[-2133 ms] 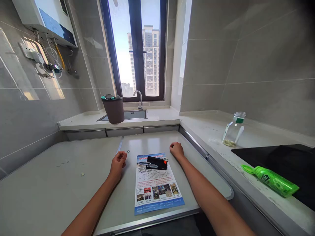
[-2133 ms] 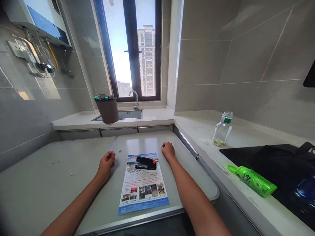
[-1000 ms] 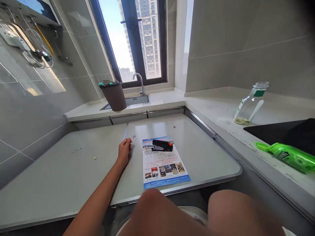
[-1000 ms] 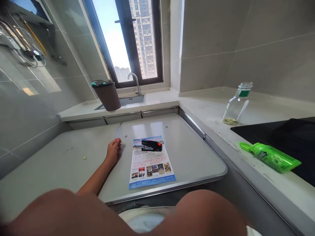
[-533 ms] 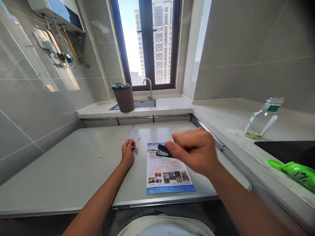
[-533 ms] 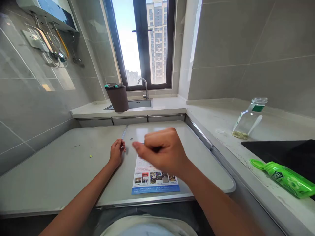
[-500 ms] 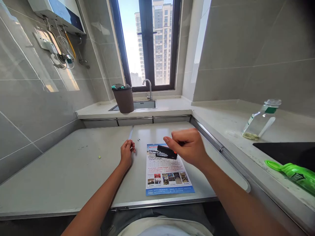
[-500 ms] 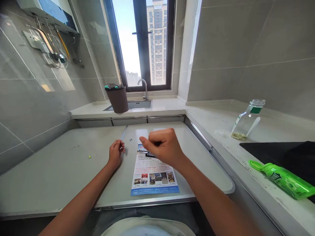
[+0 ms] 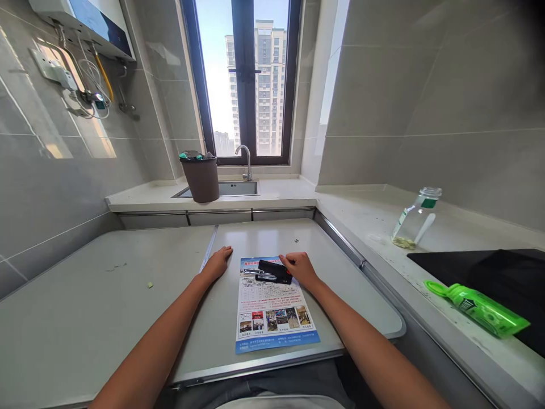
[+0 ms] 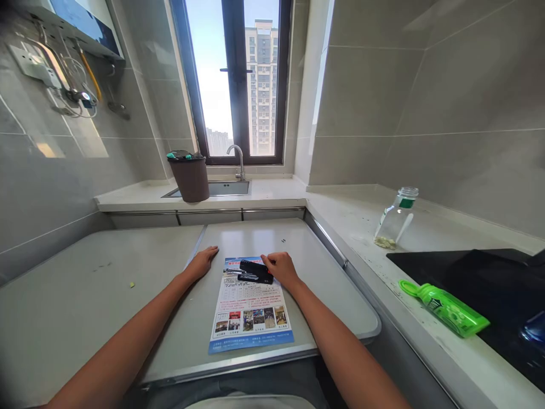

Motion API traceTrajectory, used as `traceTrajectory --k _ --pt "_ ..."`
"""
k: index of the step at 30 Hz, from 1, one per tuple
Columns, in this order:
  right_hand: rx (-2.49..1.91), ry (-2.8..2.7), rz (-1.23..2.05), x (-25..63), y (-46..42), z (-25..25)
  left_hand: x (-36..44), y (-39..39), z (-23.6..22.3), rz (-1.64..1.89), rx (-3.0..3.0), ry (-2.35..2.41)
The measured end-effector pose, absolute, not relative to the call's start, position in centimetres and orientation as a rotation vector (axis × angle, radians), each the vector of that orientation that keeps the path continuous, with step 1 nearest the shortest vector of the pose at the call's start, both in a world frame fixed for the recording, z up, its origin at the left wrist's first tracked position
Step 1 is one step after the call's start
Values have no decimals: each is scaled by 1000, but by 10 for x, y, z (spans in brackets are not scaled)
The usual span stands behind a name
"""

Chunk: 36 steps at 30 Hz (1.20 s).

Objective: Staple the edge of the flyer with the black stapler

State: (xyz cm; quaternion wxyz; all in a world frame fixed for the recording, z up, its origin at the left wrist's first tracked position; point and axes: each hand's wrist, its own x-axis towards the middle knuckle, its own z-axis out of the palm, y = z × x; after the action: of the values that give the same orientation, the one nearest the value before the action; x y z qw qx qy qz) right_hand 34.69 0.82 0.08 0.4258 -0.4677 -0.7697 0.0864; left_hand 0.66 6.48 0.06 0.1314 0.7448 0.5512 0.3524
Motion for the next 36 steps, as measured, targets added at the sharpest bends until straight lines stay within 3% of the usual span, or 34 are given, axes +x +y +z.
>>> traceTrajectory --k 8,15,25,36 --pt "-1020 -1918 350 344 4 4 0 39 -1 852 2321 1716" --pt "-920 -2102 539 342 -2 6 30 13 -1 1316 1849 1474" --pt "-884 -2234 531 340 3 2 40 1 5 1312 1617 1117" --pt "-875 -2221 509 341 6 1 45 -3 5 1289 1721 1176"
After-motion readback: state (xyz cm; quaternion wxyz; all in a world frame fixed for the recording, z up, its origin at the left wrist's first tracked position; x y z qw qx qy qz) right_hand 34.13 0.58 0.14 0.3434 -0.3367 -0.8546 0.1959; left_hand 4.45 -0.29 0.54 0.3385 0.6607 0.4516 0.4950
